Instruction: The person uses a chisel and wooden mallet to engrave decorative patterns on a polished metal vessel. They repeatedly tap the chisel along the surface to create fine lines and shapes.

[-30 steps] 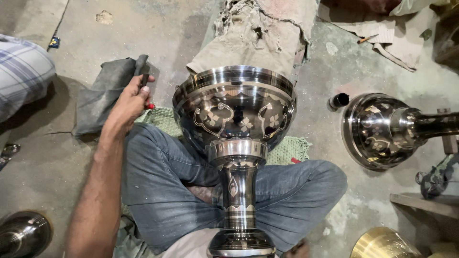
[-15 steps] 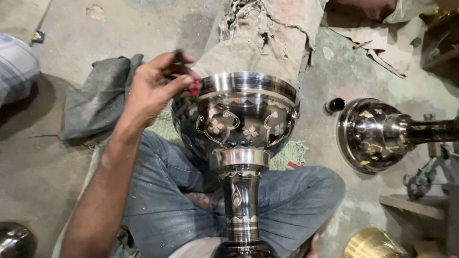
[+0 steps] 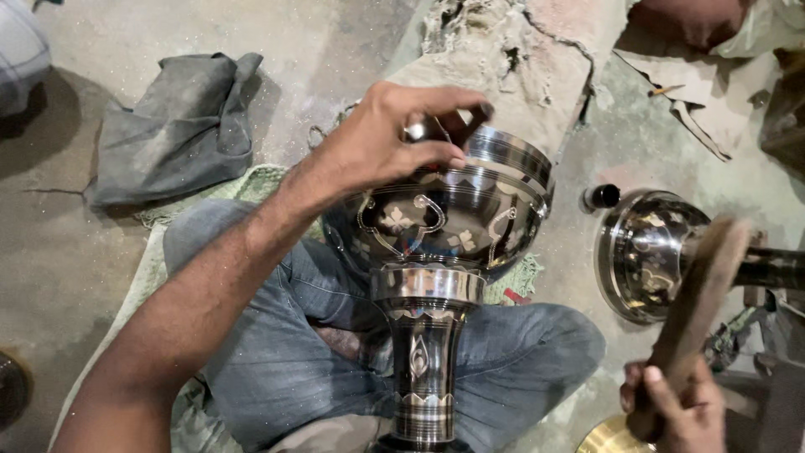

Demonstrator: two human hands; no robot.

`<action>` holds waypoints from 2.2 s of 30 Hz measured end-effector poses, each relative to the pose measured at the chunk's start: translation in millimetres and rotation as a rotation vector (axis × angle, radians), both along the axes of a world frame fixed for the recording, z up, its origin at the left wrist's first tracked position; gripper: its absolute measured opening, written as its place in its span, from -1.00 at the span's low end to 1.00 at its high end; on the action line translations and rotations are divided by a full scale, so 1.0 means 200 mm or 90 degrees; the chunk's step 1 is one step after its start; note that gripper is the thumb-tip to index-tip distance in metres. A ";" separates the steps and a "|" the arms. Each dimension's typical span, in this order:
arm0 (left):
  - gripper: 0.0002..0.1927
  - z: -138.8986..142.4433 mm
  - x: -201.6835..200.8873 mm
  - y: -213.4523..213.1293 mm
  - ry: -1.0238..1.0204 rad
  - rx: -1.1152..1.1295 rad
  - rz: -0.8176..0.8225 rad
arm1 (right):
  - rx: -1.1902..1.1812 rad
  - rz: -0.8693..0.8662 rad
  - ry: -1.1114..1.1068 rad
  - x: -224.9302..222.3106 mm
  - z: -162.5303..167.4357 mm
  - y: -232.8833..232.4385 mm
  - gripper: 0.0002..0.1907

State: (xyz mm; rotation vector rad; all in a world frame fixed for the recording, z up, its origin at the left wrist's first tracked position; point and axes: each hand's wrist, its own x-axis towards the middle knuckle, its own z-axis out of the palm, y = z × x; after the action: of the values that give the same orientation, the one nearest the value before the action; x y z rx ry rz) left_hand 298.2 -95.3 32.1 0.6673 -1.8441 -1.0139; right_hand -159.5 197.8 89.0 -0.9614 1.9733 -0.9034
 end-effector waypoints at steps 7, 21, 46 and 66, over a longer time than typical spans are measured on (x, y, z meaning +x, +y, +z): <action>-0.44 0.00 0.00 0.03 -0.029 -0.017 -0.028 | 0.069 0.205 0.120 0.30 0.27 -0.53 -0.49; -0.46 -0.12 -0.01 0.01 -0.015 -0.035 -0.033 | 0.025 0.373 0.300 0.65 0.41 -0.92 -0.53; -0.49 -0.04 0.02 -0.03 -0.097 -0.038 -0.076 | 0.154 0.449 0.461 0.81 0.42 -0.94 -0.72; -0.44 0.00 0.06 -0.09 -0.088 -0.114 -0.198 | 0.067 0.318 0.335 0.90 0.30 -0.81 -0.73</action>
State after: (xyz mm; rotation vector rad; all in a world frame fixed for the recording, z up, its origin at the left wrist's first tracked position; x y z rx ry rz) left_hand 310.8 -113.3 31.1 0.3562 -2.1778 -1.0028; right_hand 19.6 36.1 149.8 -1.6561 2.0140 -0.2767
